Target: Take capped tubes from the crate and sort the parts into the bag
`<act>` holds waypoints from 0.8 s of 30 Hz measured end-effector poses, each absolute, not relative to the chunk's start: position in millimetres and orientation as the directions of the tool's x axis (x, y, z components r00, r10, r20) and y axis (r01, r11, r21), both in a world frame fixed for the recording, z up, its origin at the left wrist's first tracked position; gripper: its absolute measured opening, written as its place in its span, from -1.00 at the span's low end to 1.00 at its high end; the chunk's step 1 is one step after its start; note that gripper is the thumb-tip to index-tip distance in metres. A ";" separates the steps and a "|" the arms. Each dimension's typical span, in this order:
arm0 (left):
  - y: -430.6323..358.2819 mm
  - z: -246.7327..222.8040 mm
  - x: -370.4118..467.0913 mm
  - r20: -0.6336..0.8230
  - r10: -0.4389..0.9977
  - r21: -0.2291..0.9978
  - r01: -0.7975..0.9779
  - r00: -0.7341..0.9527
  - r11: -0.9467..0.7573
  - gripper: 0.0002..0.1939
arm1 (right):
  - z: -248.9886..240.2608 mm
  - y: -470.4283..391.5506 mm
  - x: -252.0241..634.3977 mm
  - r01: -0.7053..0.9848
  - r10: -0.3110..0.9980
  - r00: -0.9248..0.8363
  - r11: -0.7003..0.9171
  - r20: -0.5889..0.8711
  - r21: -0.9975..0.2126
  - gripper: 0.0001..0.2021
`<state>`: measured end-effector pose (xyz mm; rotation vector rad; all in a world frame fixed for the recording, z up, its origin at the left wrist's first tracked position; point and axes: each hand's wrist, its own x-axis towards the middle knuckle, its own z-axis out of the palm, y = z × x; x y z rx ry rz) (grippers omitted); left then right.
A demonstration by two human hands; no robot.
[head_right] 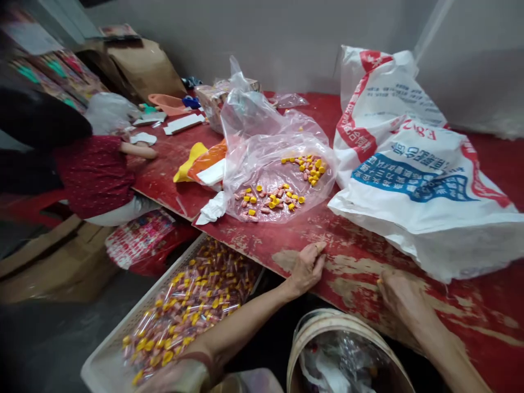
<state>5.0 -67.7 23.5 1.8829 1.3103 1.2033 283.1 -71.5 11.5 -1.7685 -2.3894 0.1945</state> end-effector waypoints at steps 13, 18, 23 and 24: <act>-93.9 40.8 2.5 0.250 0.953 0.958 0.099 0.169 -0.269 -0.58 | 80.8 -97.1 201.4 0.689 0.966 -0.259 0.190 0.007 -0.699 -0.66; -115.8 60.6 -6.5 0.051 0.970 0.984 -0.179 0.237 -0.008 -0.65 | 99.9 -110.6 148.3 0.554 0.938 -0.344 0.234 0.036 -0.799 -0.69; -139.7 61.4 -71.4 -0.067 0.995 0.986 -0.147 0.073 0.077 -0.64 | 112.4 -130.7 178.6 0.699 0.945 -0.294 0.315 0.143 -0.642 -0.52; -145.8 55.8 -91.6 -0.044 0.999 0.998 -0.050 -0.012 0.044 -0.69 | 111.7 -136.5 195.8 0.750 0.951 -0.258 0.310 0.172 -0.584 -0.52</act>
